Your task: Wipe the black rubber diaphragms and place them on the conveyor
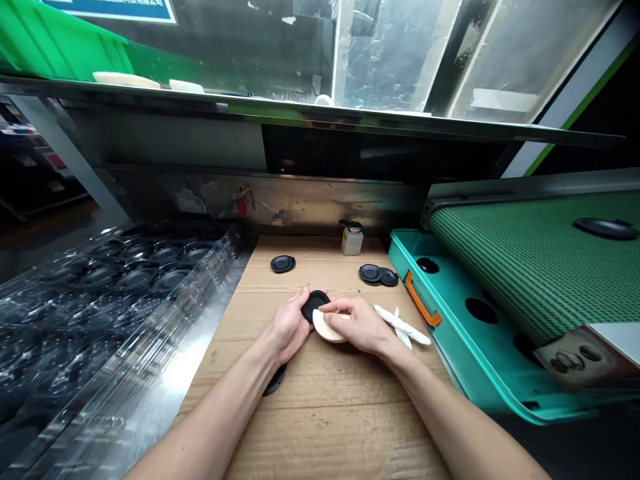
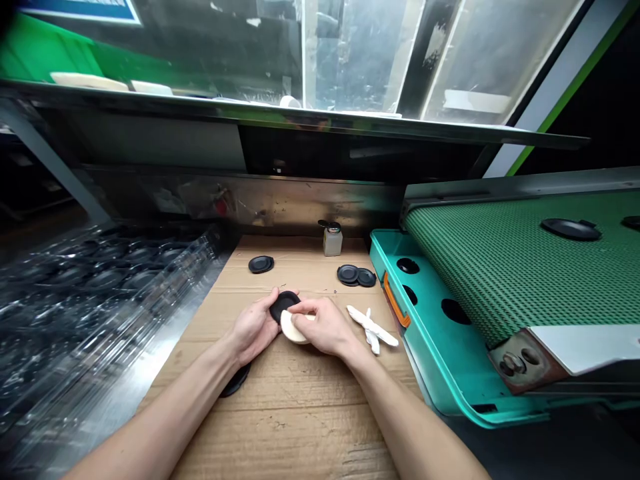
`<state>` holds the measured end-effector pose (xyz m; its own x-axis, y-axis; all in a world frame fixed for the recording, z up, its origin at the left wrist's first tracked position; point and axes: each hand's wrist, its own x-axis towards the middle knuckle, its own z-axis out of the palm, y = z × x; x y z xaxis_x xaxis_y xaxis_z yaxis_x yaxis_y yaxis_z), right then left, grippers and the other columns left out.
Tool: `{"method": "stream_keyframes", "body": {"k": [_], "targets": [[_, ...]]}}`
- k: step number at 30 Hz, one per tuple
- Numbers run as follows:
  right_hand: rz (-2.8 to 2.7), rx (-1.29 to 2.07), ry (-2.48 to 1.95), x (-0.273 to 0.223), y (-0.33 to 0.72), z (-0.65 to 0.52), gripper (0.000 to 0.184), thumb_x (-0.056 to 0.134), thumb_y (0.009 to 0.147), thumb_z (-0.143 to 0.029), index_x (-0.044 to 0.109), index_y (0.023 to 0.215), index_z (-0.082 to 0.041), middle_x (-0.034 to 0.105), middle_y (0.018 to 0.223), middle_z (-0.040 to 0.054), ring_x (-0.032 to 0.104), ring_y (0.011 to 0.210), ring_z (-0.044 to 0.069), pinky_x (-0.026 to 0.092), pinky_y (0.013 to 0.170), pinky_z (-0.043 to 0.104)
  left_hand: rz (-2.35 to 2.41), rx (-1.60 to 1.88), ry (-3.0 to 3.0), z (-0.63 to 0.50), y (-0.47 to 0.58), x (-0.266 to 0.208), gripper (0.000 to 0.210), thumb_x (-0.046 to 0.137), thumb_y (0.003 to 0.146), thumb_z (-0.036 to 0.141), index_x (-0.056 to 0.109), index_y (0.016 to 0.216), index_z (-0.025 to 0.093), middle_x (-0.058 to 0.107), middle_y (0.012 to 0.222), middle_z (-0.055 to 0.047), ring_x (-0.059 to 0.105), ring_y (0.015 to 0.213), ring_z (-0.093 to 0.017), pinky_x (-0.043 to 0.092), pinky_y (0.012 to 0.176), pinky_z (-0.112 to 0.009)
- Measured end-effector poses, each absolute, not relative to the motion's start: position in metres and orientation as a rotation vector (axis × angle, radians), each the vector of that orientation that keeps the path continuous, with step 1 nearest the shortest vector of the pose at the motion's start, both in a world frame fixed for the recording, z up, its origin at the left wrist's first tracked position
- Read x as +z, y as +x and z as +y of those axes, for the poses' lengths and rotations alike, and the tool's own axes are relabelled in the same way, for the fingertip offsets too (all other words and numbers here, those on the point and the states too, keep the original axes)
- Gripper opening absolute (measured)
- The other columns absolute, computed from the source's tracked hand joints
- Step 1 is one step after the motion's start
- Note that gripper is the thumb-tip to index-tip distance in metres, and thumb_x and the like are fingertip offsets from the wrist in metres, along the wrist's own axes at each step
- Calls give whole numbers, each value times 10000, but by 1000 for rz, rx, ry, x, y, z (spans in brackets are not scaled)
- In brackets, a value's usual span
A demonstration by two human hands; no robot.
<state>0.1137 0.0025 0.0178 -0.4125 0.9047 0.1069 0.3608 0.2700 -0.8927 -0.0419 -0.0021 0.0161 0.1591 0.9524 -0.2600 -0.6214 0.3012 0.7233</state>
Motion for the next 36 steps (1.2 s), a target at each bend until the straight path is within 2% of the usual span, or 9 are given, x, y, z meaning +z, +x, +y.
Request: {"method": "stream_keyframes", "body": {"k": [4,6,9,14,21,25,30,33,36], "targets": [[-1903,741,-1231,22,115,2,307,520,862,-254,719,1095,-228,707,1112,25,644,1044,201,472,964,331,770,1192,511,-1,-42,15,276,469,951,267,665,1002,80,693,1035,-169,658,983,-261,539,871,-406],[-1960,722,-1193,24,113,0,327,503,878,-249,698,1141,-252,707,1113,9,653,1023,184,478,954,310,765,1201,500,0,-42,14,273,469,951,263,666,985,76,692,1038,-174,659,988,-262,539,878,-393],[-2080,782,-1155,26,113,0,304,513,869,-232,719,1091,-264,724,1056,-7,667,973,173,494,912,285,754,1197,490,1,-43,13,276,458,955,259,662,972,74,689,1045,-178,658,995,-263,540,884,-393],[-2043,577,-1242,21,109,-2,318,477,918,-270,667,1173,-270,701,1125,-1,651,1023,176,476,931,274,765,1189,463,2,-42,13,281,447,958,258,659,957,74,696,1019,-178,666,976,-258,545,887,-397],[-1988,197,-1602,16,77,-14,419,364,973,-391,499,1357,-294,716,1043,54,687,849,238,510,762,330,734,1190,392,0,-37,14,316,406,973,282,642,1044,84,689,1069,-169,654,1017,-241,534,921,-366],[-1989,186,-1628,14,82,-6,396,382,969,-407,521,1333,-330,723,1002,42,686,840,237,499,764,326,742,1229,392,4,-43,14,323,370,982,264,620,1061,77,680,1090,-179,658,999,-235,550,887,-371],[-1719,336,-1578,5,113,10,392,370,975,-406,556,1286,-256,709,1068,56,663,972,214,477,855,294,659,1204,347,6,-58,22,379,349,982,319,578,1129,56,625,1192,-235,650,1026,-274,569,790,-374],[-1698,421,-1581,-1,121,12,381,396,961,-419,596,1230,-238,718,1023,61,668,948,217,483,833,297,553,1155,248,3,-63,28,419,316,977,364,556,1180,86,572,1267,-255,627,1081,-298,560,758,-374],[-1764,425,-1576,-6,121,12,355,418,952,-419,616,1195,-254,723,1005,54,671,937,222,479,824,308,462,1135,205,0,-64,32,385,328,960,330,553,1185,113,556,1290,-245,624,1075,-307,551,733,-374]]}}
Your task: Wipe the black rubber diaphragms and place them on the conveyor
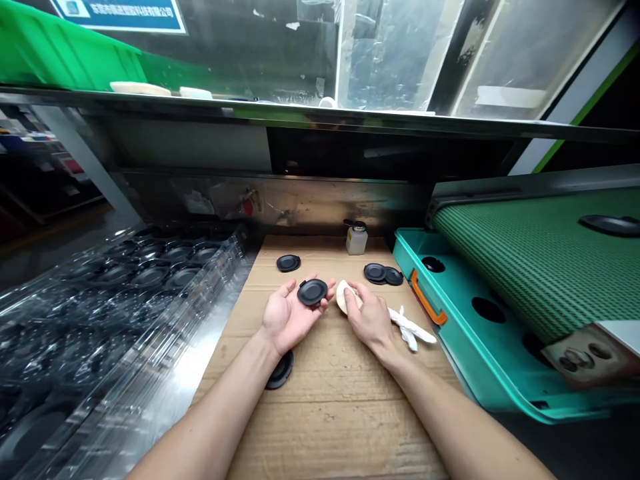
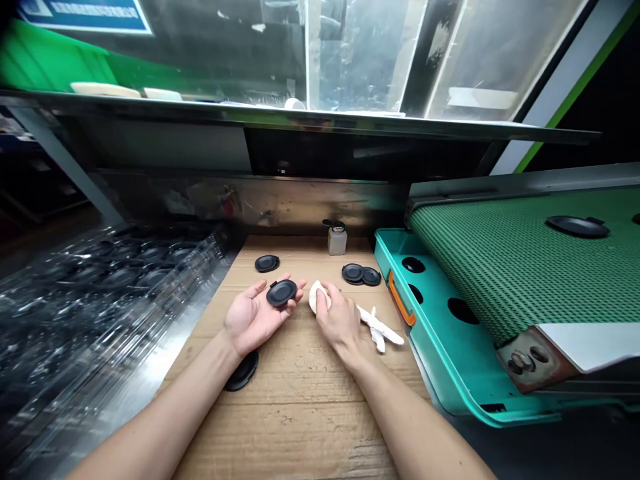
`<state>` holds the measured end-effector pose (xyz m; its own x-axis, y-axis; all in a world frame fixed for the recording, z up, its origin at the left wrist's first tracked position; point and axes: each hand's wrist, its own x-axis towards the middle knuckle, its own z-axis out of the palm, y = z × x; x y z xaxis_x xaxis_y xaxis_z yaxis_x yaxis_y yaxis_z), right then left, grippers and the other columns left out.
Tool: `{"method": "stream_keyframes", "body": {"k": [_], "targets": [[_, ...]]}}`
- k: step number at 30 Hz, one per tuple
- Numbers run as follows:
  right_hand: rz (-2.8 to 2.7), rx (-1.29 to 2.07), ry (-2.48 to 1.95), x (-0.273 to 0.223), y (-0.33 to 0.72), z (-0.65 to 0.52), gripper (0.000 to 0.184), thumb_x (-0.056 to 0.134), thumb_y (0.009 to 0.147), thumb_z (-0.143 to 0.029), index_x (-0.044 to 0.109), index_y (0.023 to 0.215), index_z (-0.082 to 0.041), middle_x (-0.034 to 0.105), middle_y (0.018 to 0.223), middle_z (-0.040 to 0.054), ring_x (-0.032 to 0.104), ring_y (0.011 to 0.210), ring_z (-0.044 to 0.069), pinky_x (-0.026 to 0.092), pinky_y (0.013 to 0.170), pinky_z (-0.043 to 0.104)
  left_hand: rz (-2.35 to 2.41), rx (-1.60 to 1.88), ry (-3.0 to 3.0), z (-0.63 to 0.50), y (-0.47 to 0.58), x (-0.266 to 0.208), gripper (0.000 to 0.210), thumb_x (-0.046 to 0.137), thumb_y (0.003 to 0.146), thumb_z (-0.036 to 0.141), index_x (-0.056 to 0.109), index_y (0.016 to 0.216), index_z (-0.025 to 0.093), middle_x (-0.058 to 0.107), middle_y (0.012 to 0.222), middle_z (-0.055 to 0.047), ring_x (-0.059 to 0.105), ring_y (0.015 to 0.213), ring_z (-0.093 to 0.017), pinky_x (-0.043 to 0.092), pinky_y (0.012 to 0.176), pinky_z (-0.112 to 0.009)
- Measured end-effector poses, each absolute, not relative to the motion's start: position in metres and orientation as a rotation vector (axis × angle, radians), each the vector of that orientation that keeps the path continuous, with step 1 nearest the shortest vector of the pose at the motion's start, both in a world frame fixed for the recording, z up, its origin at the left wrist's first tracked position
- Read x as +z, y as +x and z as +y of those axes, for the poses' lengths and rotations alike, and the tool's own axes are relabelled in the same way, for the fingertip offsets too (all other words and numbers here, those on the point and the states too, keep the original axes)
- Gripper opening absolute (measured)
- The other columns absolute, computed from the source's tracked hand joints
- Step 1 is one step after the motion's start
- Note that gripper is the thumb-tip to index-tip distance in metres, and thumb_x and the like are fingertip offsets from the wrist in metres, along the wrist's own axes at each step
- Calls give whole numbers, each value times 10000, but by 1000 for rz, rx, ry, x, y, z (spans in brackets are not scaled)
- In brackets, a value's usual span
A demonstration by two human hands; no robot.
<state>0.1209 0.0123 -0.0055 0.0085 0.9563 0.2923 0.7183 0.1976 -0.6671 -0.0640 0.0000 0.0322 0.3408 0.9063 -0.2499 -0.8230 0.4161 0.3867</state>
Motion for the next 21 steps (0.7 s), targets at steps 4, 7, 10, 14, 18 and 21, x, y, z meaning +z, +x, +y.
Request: {"method": "stream_keyframes", "body": {"k": [4,7,10,14,18,21], "targets": [[-1808,412,-1576,-8,120,13,333,433,948,-416,622,1187,-281,723,1020,38,664,975,222,471,854,316,460,1116,197,-2,-63,35,382,353,931,270,558,1176,60,592,1214,-255,628,1030,-298,549,709,-332],[-1834,396,-1594,-9,121,14,331,442,943,-408,623,1192,-283,719,1044,38,659,996,226,468,863,318,467,1107,174,-2,-62,36,390,356,923,259,566,1159,31,611,1160,-258,619,1039,-288,553,709,-300],[-1858,385,-1597,-10,122,15,332,444,943,-395,623,1198,-281,718,1048,38,658,995,220,464,864,311,444,1094,135,-1,-62,37,405,356,925,278,573,1134,6,598,1161,-267,611,1062,-288,559,720,-280],[-1854,378,-1606,-11,122,15,330,449,941,-397,621,1198,-282,720,1036,35,662,976,219,468,839,308,434,1078,124,-1,-62,37,405,341,929,284,576,1113,10,608,1148,-253,608,1078,-289,565,730,-285],[-1856,377,-1613,-10,122,15,333,445,940,-408,622,1193,-282,722,1032,33,665,969,224,470,829,311,458,1090,212,-3,-61,38,414,349,924,277,555,1167,13,625,1132,-246,617,1059,-268,559,740,-279],[-1866,374,-1613,-10,122,15,331,440,941,-413,620,1193,-294,721,1037,28,663,978,229,468,840,317,529,1118,424,-5,-58,36,438,424,922,319,499,1279,78,632,1153,-213,634,1017,-256,552,738,-313]]}}
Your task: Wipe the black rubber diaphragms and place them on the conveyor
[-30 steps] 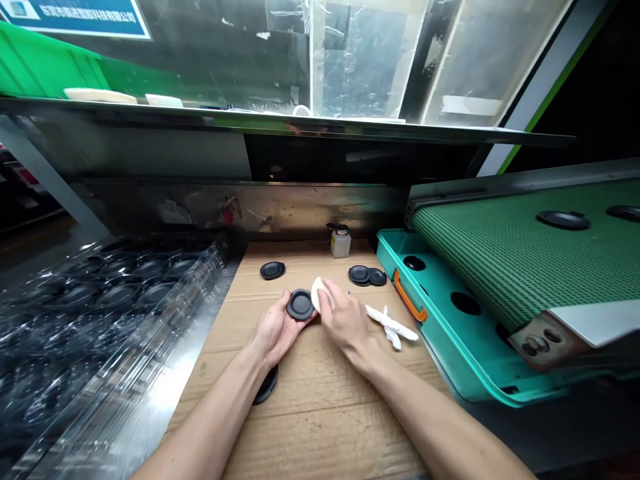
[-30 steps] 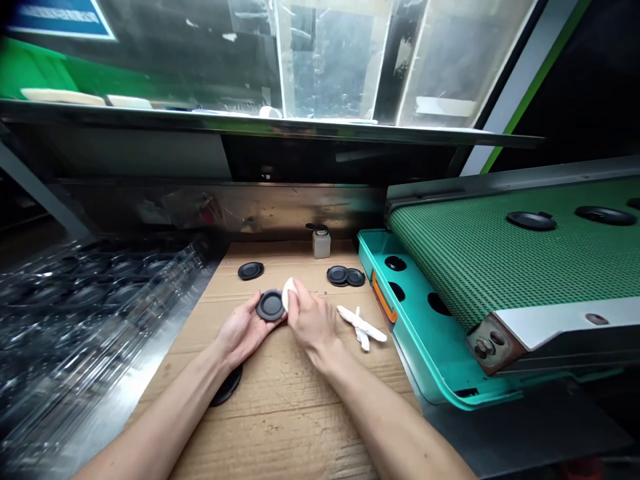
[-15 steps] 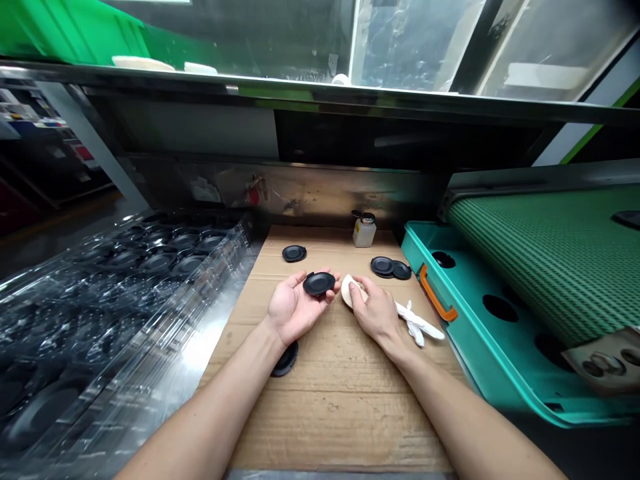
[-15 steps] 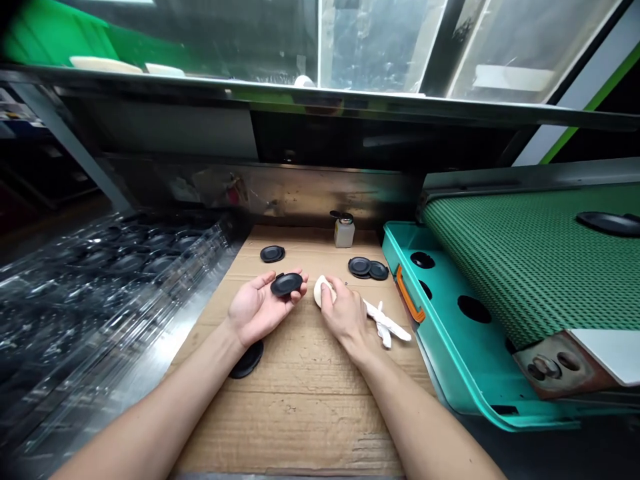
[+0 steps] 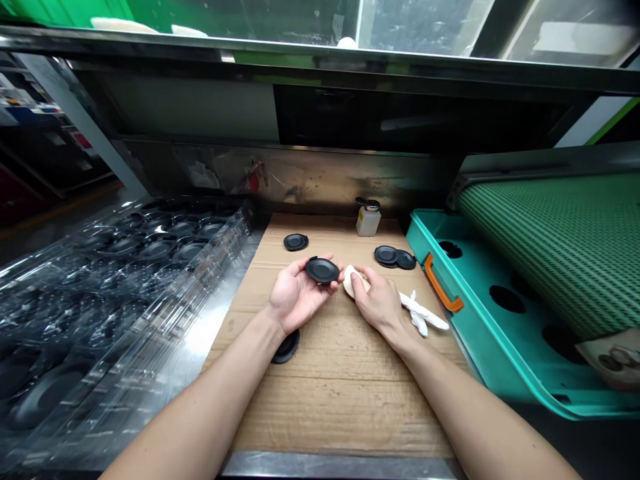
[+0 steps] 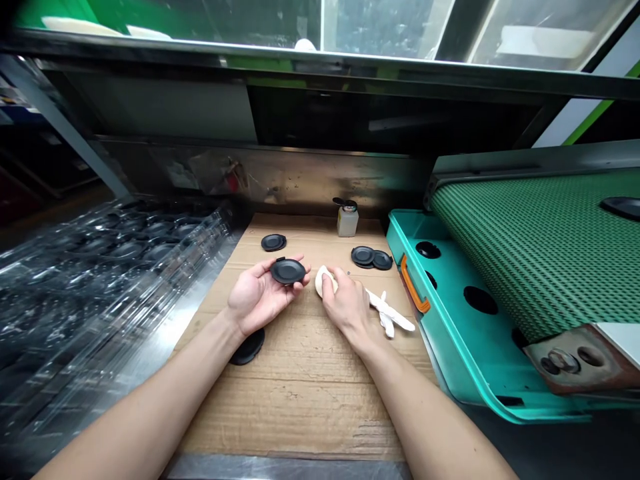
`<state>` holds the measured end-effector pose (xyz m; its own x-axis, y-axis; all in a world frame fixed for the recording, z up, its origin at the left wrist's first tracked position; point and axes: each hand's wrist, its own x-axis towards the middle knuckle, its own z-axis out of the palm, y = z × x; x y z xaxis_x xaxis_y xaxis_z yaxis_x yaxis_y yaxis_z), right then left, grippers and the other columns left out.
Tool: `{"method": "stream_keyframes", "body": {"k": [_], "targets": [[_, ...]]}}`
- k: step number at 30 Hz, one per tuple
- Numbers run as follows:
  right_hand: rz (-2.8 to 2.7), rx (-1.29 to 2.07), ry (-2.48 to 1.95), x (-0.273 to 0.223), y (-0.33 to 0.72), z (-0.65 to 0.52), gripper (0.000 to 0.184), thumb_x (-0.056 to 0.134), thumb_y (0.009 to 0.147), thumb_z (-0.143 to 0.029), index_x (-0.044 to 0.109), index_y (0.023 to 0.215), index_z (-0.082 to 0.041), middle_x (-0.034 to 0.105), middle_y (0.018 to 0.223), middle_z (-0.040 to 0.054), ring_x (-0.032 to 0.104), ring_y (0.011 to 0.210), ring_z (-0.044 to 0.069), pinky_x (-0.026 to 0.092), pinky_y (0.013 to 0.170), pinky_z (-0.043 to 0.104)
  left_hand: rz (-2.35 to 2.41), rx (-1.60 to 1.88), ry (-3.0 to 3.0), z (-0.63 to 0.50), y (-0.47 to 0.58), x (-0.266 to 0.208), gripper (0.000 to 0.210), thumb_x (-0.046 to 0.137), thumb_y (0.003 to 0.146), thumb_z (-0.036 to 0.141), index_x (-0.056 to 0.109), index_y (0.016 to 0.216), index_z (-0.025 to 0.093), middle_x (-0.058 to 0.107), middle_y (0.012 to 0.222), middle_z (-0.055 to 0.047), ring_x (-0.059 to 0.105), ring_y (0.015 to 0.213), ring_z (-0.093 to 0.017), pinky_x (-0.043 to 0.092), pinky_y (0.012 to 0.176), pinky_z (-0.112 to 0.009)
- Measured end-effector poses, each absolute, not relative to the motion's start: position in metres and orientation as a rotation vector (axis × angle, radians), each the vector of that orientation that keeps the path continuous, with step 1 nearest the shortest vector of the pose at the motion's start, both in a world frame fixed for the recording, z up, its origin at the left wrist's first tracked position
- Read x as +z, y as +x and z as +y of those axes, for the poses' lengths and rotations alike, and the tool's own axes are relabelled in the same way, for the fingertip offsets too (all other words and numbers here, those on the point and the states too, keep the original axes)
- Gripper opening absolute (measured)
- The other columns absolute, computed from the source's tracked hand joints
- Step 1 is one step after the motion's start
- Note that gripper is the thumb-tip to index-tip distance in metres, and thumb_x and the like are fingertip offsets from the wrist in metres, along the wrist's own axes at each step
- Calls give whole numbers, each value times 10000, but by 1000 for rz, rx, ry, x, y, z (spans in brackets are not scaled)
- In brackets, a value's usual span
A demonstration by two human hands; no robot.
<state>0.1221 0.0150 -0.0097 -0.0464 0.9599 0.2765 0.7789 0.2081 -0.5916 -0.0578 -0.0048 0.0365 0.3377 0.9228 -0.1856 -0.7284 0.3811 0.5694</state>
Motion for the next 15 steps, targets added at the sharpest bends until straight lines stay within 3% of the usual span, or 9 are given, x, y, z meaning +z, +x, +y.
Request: {"method": "stream_keyframes", "body": {"k": [3,7,11,15], "targets": [[-1876,384,-1624,-9,122,15,333,439,942,-415,617,1197,-296,719,1046,29,659,992,230,464,855,317,776,1234,811,-7,-52,31,551,585,869,393,439,1344,153,622,1193,-176,620,1056,-258,538,773,-349],[-1897,391,-1661,-6,123,15,339,430,944,-417,612,1202,-292,721,1036,34,660,982,238,464,841,320,1158,1392,1560,-12,-45,23,729,803,683,319,444,1304,191,590,1255,-137,545,1184,-262,503,890,-372],[-1921,408,-1666,-2,123,14,333,427,948,-392,601,1214,-293,716,1056,30,660,973,228,460,835,308,1276,1409,2057,-20,-39,21,628,755,718,270,457,1269,222,597,1244,-99,551,1173,-241,464,986,-418],[-1938,401,-1675,0,123,14,328,415,953,-409,604,1203,-311,719,1040,21,661,975,235,461,796,304,1316,1335,2043,-23,-33,18,646,724,729,241,421,1299,236,595,1249,-95,548,1196,-246,454,1024,-444]]}}
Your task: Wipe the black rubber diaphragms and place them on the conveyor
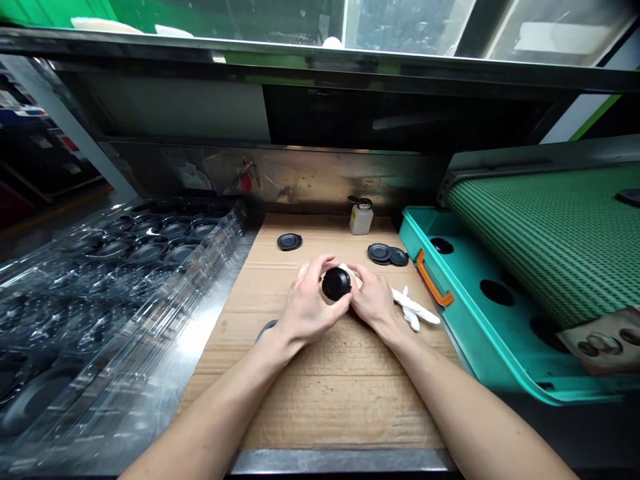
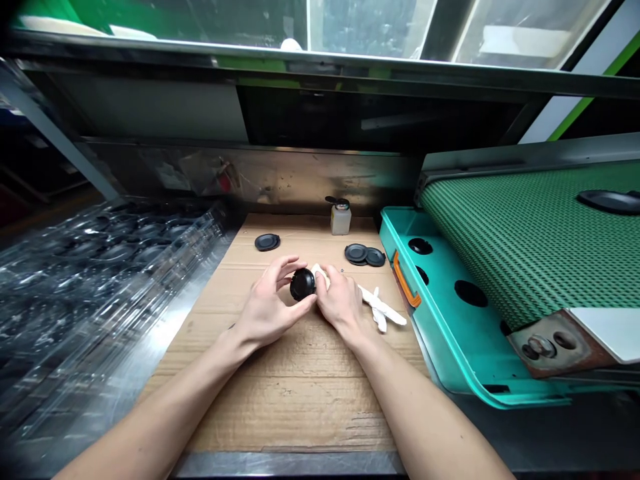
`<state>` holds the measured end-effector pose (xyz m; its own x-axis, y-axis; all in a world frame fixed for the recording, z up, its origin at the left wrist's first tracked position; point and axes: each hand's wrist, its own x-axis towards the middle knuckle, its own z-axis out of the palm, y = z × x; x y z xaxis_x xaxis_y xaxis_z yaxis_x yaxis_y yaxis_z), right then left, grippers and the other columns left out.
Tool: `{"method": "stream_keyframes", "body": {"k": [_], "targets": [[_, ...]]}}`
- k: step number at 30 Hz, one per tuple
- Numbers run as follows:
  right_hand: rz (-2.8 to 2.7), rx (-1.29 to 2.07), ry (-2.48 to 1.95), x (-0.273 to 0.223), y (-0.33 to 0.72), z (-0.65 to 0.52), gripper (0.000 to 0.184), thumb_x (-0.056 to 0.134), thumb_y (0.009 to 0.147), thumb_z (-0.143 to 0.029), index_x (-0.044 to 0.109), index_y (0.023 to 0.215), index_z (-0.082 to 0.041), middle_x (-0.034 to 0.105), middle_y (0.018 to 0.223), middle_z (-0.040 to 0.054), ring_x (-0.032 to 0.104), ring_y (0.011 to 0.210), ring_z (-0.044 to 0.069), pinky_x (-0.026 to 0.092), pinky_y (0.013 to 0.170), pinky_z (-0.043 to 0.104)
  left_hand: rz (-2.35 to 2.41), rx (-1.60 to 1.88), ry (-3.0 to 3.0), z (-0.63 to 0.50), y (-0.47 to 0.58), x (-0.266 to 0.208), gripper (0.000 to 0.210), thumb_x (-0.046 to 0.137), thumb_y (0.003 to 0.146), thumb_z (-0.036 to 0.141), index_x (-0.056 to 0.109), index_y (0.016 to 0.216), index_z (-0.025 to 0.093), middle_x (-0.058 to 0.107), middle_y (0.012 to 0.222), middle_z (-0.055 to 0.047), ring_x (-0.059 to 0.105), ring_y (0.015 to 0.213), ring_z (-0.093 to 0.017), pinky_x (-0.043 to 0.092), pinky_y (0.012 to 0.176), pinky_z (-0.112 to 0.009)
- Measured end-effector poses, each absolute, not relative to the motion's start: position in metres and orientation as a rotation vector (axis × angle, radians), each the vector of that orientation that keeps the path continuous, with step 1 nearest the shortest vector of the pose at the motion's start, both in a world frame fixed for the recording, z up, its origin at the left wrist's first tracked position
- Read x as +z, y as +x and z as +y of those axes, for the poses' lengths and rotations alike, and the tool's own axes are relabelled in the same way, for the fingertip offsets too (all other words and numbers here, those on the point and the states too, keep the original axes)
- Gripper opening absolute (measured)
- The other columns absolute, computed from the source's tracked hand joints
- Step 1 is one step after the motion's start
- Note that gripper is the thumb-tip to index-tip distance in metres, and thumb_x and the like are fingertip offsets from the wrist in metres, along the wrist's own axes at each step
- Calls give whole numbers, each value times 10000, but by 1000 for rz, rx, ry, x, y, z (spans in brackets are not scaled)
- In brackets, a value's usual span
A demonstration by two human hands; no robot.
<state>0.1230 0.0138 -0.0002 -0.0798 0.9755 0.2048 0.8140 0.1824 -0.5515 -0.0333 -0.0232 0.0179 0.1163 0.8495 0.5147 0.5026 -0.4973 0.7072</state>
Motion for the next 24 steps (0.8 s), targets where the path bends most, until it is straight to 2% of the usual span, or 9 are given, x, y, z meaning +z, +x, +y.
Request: {"method": "stream_keyframes", "body": {"k": [6,10,14,19,24], "targets": [[-1958,372,-1683,-2,123,14,319,411,958,-400,601,1197,-309,714,1055,26,657,979,232,450,791,299,1345,1314,2064,-24,-29,14,619,716,714,220,439,1268,219,593,1243,-99,552,1195,-256,446,1044,-450],[-1957,408,-1671,0,125,13,326,381,968,-423,601,1188,-325,714,1039,15,660,955,227,444,741,288,1302,1335,2077,-28,-25,16,662,714,725,213,390,1302,223,609,1227,-101,535,1217,-254,435,1055,-456],[-1970,434,-1660,1,127,12,310,423,944,-392,589,1202,-340,713,1049,10,658,962,224,431,710,272,1166,1493,2046,-30,-20,15,777,718,732,197,303,1387,228,558,1249,-113,530,1203,-240,448,1047,-449],[-2014,441,-1666,5,128,11,293,489,892,-380,597,1159,-327,719,982,13,663,897,228,409,656,264,964,1754,1938,-32,-13,15,986,777,666,194,198,1462,247,434,1266,-124,505,1183,-243,514,970,-412],[-2031,476,-1671,6,129,12,275,469,897,-377,604,1125,-304,715,949,24,661,868,212,404,652,252,925,1758,1945,-32,-9,13,1013,788,651,183,189,1461,285,410,1243,-107,499,1170,-238,516,968,-422]]}}
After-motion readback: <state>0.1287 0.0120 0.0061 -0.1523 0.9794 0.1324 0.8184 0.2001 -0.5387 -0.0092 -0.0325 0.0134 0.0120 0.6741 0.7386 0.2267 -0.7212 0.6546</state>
